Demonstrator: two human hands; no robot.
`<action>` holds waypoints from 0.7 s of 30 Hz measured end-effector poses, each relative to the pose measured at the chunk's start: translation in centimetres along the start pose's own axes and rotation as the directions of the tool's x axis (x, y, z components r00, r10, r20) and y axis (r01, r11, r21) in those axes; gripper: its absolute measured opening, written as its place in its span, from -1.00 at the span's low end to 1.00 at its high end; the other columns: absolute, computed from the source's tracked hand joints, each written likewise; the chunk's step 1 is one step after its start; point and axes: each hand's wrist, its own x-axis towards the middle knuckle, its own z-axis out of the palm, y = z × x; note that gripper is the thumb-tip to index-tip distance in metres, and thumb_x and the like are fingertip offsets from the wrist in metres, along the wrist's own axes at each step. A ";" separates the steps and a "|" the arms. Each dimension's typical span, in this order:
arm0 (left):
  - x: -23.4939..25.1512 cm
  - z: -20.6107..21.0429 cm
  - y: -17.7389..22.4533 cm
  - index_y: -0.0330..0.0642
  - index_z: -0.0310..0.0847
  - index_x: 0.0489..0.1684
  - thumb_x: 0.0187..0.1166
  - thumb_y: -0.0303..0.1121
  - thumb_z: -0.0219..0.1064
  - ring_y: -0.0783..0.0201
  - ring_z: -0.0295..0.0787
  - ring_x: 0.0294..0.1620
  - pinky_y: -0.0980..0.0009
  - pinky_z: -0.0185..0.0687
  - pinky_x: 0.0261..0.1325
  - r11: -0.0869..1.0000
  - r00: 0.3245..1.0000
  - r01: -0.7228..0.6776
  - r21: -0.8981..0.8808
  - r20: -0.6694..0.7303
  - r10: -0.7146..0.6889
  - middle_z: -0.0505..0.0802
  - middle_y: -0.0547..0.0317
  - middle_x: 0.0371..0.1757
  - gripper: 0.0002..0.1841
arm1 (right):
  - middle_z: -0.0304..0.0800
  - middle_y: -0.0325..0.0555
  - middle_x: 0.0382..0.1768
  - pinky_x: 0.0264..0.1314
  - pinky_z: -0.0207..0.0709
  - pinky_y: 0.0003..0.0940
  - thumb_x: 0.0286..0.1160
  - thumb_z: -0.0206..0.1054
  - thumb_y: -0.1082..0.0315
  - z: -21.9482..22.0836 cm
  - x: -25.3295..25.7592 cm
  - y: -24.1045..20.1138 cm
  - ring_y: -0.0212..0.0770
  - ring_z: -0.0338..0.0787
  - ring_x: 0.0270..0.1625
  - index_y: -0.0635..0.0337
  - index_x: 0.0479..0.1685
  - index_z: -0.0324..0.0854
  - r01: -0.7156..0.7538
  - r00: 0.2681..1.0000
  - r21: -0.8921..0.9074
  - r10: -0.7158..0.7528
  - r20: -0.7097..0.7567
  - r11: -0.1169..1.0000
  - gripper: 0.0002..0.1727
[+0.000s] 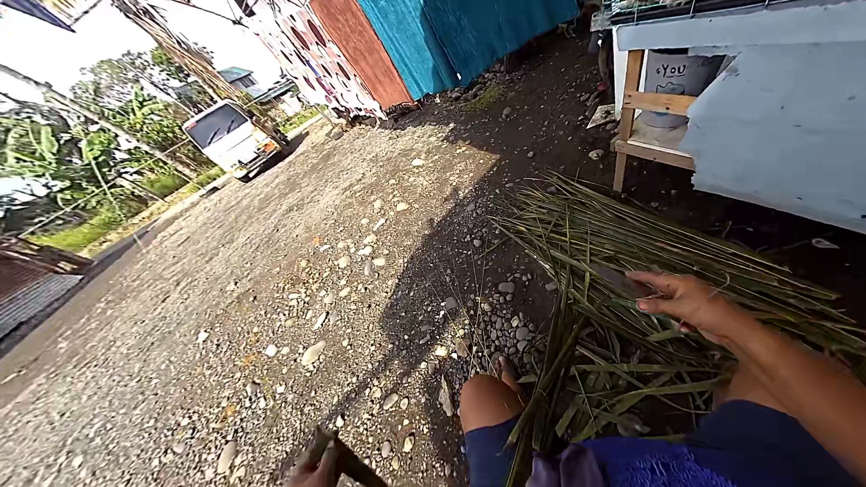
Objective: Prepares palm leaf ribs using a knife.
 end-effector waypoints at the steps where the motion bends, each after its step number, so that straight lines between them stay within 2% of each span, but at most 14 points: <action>1: -0.4 2.7 2.4 -0.40 0.50 0.28 0.74 -0.43 0.17 0.35 0.74 -0.18 0.27 0.75 -0.03 0.996 0.999 -0.028 -0.087 0.033 0.031 0.75 0.07 -0.05 -0.72 | 0.73 -0.02 -0.16 -0.64 0.30 -0.46 0.52 0.45 0.46 1.6 -0.3 0.4 -0.39 0.39 -0.64 0.01 0.74 0.37 -0.001 0.996 0.038 -0.002 0.086 0.999 -0.27; 4: -2.7 10.1 10.0 -0.34 0.52 0.17 0.71 -0.56 0.15 0.42 0.73 -0.36 0.44 0.71 -0.28 0.963 0.975 -0.071 -0.261 0.184 0.122 0.79 0.17 -0.20 -0.81 | 0.65 -0.13 -0.28 -0.65 0.41 -0.48 0.46 0.42 0.43 5.7 -1.3 0.7 -0.39 0.44 -0.66 0.09 0.74 0.32 -0.005 0.964 0.197 -0.048 0.262 0.980 -0.24; 7: -5.4 16.2 15.2 -0.34 0.49 0.07 0.67 -0.64 0.13 0.30 0.84 -0.37 0.39 0.80 -0.31 0.914 0.893 -0.066 -0.400 0.385 0.233 0.86 0.09 -0.26 -0.85 | 0.64 -0.29 -0.40 -0.65 0.46 -0.55 0.31 0.42 0.32 8.1 -2.6 -0.3 -0.46 0.47 -0.69 0.05 0.71 0.35 -0.025 0.908 0.342 -0.122 0.402 0.939 -0.21; 9: -7.6 19.7 17.4 -0.36 0.51 -0.02 0.65 -0.65 0.13 0.25 0.84 -0.38 0.34 0.83 -0.26 0.896 0.830 -0.029 -0.443 0.489 0.269 0.84 0.04 -0.30 -0.89 | 0.58 -0.36 -0.48 -0.65 0.48 -0.56 0.26 0.45 0.30 9.0 -3.4 -0.8 -0.48 0.48 -0.71 0.03 0.74 0.30 -0.047 0.863 0.418 -0.174 0.475 0.907 -0.14; 12: -11.7 23.8 19.0 -0.39 0.56 -0.09 0.65 -0.65 0.17 0.24 0.84 -0.41 0.33 0.84 -0.25 0.877 0.737 0.072 -0.475 0.617 0.274 0.84 0.01 -0.35 -0.92 | 0.58 -0.36 -0.51 -0.64 0.50 -0.54 0.25 0.48 0.28 9.2 -4.1 -0.7 -0.47 0.51 -0.69 -0.09 0.89 -0.05 -0.095 0.809 0.549 -0.257 0.528 0.830 0.07; 13: -13.0 24.8 19.1 -0.39 0.57 -0.12 0.63 -0.66 0.19 0.25 0.84 -0.41 0.34 0.84 -0.26 0.871 0.699 0.104 -0.480 0.659 0.280 0.85 0.01 -0.36 -0.92 | 0.60 -0.36 -0.51 -0.63 0.50 -0.54 0.25 0.51 0.25 9.1 -4.1 -0.2 -0.47 0.53 -0.68 -0.16 0.84 0.00 -0.095 0.803 0.616 -0.306 0.511 0.782 0.03; 14: -14.1 25.6 18.9 -0.37 0.58 -0.14 0.60 -0.67 0.20 0.26 0.84 -0.41 0.35 0.84 -0.26 0.869 0.655 0.131 -0.477 0.700 0.285 0.86 0.02 -0.35 -0.92 | 0.63 -0.37 -0.52 -0.62 0.50 -0.55 0.27 0.55 0.20 8.8 -4.1 0.3 -0.47 0.56 -0.66 -0.21 0.62 0.25 -0.097 0.802 0.685 -0.351 0.483 0.722 -0.17; 15: -15.2 26.3 18.8 -0.37 0.59 -0.13 0.59 -0.67 0.21 0.27 0.84 -0.42 0.35 0.83 -0.26 0.871 0.613 0.156 -0.465 0.737 0.284 0.86 0.03 -0.34 -0.91 | 0.66 -0.37 -0.51 -0.62 0.52 -0.55 0.27 0.60 0.13 8.4 -4.0 0.8 -0.47 0.58 -0.65 -0.21 0.27 0.51 -0.099 0.809 0.744 -0.382 0.447 0.660 -0.46; 16: -15.9 26.6 18.7 -0.37 0.60 -0.09 0.60 -0.65 0.22 0.27 0.84 -0.41 0.35 0.83 -0.25 0.876 0.571 0.176 -0.448 0.772 0.280 0.87 0.04 -0.32 -0.91 | 0.68 -0.36 -0.54 -0.64 0.53 -0.54 0.25 0.63 0.07 7.9 -3.9 1.2 -0.47 0.59 -0.66 -0.16 -0.06 0.69 -0.097 0.826 0.789 -0.393 0.404 0.607 -0.67; 17: -16.5 26.7 18.6 -0.37 0.62 -0.03 0.63 -0.62 0.23 0.28 0.84 -0.38 0.36 0.84 -0.23 0.882 0.534 0.187 -0.433 0.798 0.279 0.86 0.06 -0.29 -0.89 | 0.67 -0.36 -0.57 -0.64 0.54 -0.55 0.22 0.66 0.02 7.5 -4.0 1.3 -0.47 0.59 -0.67 -0.12 -0.26 0.76 -0.087 0.848 0.817 -0.388 0.361 0.570 -0.74; 19: -16.7 26.3 18.6 -0.39 0.67 0.05 0.66 -0.57 0.25 0.28 0.86 -0.34 0.36 0.86 -0.17 0.878 0.494 0.166 -0.448 0.809 0.319 0.87 0.06 -0.25 -0.85 | 0.65 -0.34 -0.58 -0.66 0.53 -0.54 0.20 0.68 0.01 6.4 -4.2 1.8 -0.47 0.58 -0.68 -0.14 -0.32 0.70 -0.050 0.891 0.851 -0.362 0.275 0.523 -0.71; 21: -16.1 25.5 18.3 -0.39 0.73 -0.03 0.63 -0.56 0.29 0.28 0.88 -0.32 0.34 0.88 -0.13 0.867 0.488 0.046 -0.496 0.769 0.413 0.90 0.08 -0.26 -0.87 | 0.62 -0.34 -0.58 -0.68 0.50 -0.56 0.20 0.68 0.01 5.5 -4.2 2.4 -0.48 0.56 -0.69 -0.15 -0.31 0.68 -0.014 0.920 0.859 -0.330 0.211 0.512 -0.71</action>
